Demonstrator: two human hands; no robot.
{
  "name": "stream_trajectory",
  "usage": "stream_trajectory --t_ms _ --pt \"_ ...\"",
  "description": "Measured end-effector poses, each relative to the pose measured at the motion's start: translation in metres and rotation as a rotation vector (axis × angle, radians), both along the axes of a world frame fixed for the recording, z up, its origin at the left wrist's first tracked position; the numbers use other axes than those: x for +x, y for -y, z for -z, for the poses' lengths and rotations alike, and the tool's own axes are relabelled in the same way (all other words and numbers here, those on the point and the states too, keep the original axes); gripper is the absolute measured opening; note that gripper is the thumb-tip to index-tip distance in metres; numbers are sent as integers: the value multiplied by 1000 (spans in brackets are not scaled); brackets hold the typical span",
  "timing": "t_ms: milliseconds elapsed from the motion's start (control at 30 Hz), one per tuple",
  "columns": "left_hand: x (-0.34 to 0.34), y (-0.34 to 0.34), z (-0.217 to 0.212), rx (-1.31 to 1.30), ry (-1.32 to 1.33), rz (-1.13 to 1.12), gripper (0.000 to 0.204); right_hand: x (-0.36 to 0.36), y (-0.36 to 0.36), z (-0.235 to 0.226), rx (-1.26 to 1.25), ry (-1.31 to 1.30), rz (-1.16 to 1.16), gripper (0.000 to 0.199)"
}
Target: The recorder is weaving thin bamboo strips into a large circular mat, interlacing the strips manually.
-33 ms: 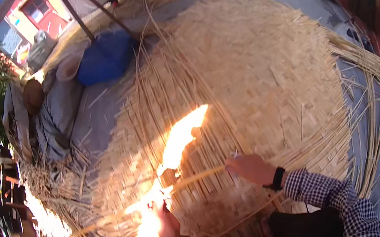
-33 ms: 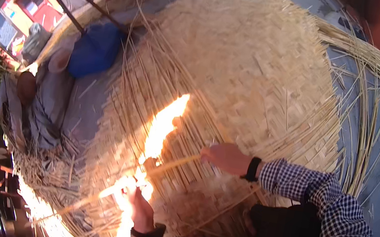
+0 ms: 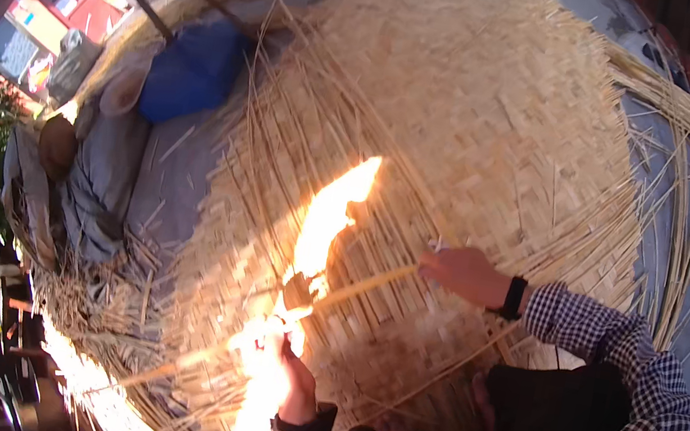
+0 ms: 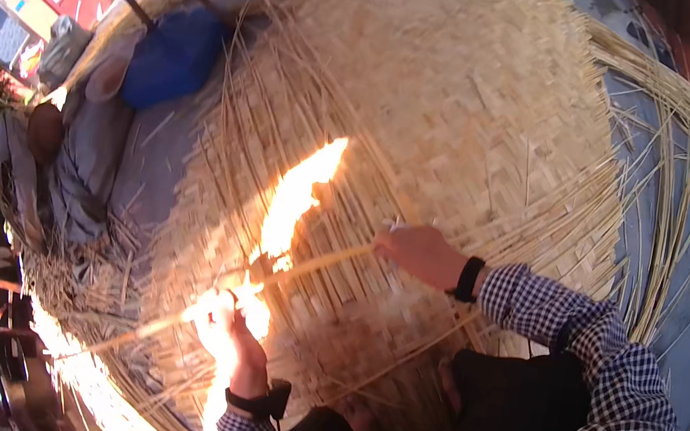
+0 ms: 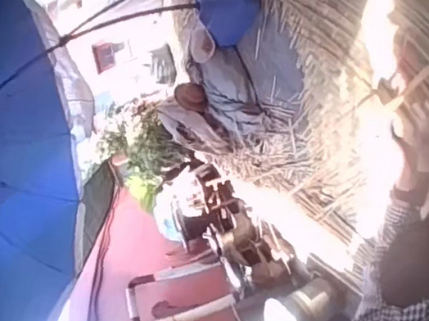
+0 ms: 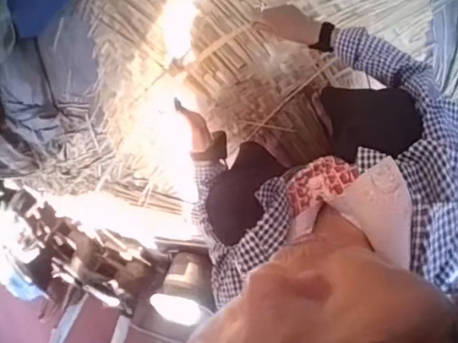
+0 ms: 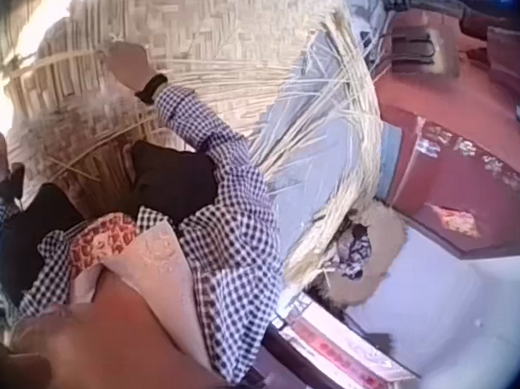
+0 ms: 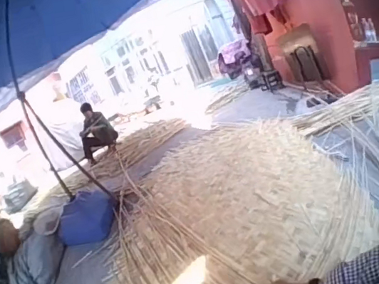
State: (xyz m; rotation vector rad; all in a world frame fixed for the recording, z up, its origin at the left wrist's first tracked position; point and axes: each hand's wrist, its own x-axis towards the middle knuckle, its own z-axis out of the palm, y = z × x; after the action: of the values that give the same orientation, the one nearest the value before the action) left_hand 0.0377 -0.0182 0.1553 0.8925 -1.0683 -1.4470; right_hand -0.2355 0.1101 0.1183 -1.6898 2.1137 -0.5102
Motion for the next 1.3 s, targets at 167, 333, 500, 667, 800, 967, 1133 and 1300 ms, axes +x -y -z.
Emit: stream_trajectory --t_ms 167,333,500,667,800,967,1133,1300 --pt "70 59 37 274 -212 137 54 -5 -17 18 -35 198 102 18" --pt "82 87 124 83 625 244 25 6 -30 11 -27 814 317 25" --pt "64 94 181 -398 1099 168 20 21 -30 33 -49 1008 494 26" --pt "66 89 161 319 417 301 22 54 -5 63 40 952 346 25" --pt "59 84 133 435 406 357 10 83 55 76 94 945 181 27" --pt "55 82 114 377 720 579 13 105 116 96 115 975 239 25" --pt "59 77 110 332 608 542 7 100 113 99 111 540 17 21" --pt "58 75 106 351 571 524 14 105 120 91 68 693 132 25"
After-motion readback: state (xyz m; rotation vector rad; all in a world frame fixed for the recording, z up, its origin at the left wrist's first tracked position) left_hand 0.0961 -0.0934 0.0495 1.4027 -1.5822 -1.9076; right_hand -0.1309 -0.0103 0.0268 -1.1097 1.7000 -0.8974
